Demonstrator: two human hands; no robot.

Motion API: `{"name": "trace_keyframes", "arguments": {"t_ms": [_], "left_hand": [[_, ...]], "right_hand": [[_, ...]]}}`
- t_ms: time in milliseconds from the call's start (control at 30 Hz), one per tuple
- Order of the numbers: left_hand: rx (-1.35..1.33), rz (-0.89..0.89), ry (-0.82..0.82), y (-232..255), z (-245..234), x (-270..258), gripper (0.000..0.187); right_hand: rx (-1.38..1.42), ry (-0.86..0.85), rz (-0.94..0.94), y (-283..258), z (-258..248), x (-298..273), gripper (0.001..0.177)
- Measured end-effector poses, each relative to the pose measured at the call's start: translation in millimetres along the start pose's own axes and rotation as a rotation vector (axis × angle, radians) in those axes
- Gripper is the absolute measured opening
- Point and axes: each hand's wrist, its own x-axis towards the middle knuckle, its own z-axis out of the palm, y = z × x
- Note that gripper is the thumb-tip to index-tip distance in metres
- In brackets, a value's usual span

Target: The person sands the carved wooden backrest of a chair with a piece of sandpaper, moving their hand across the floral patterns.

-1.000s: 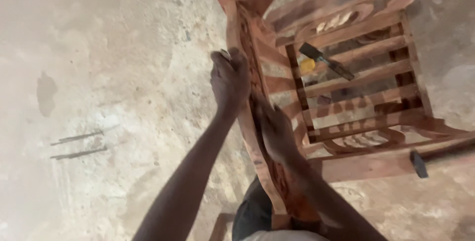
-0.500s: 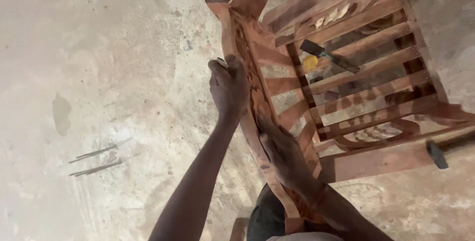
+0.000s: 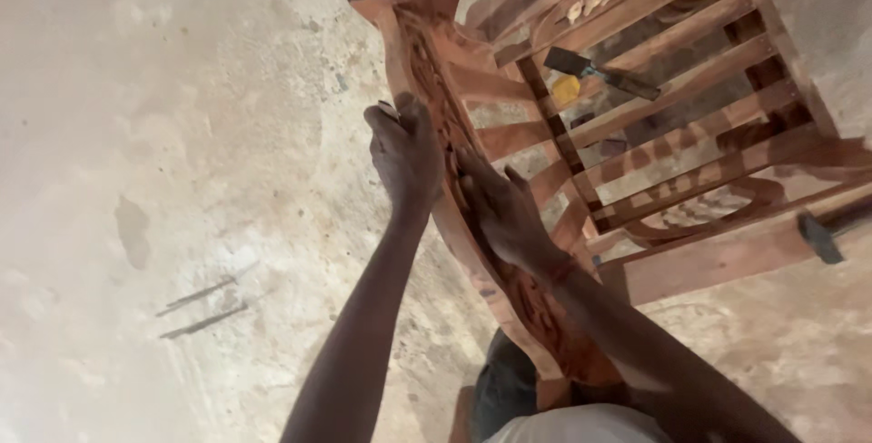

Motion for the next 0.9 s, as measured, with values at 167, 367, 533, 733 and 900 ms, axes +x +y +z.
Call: {"name": "trace_keyframes", "arguments": {"t_ms": [167,367,533,733,900], "left_hand": [[0.002,0.000,-0.022,-1.6,-1.5,0.9,0.035],[-0.023,-0.020,-0.064,2.8,-6.0,2.8,0.032],[0.025,-0.027,-0.037,-2.3,-5.7,-0.9,0.037],[0.040,0.031,-0.046,-6.3,-4.0,9.8,0.038],[0.061,0.049,-0.017,-16.2,-1.6,10.6,0.039]], "right_hand": [[-0.095,0.019,-0.053,-3.6,-1.9,-25.9,0.046],[0.038,-0.006,0.078,-7.9,0.1,-17.6,0.045],[0.063,0.040,0.097,-7.0,2.5,-0.9,0.040],[0.000,0.108,-0.060,-16.6,-3.9,-33.6,0.047],[0.100,0.033,0.061,-9.5,-1.8,-22.5,0.046]]}}
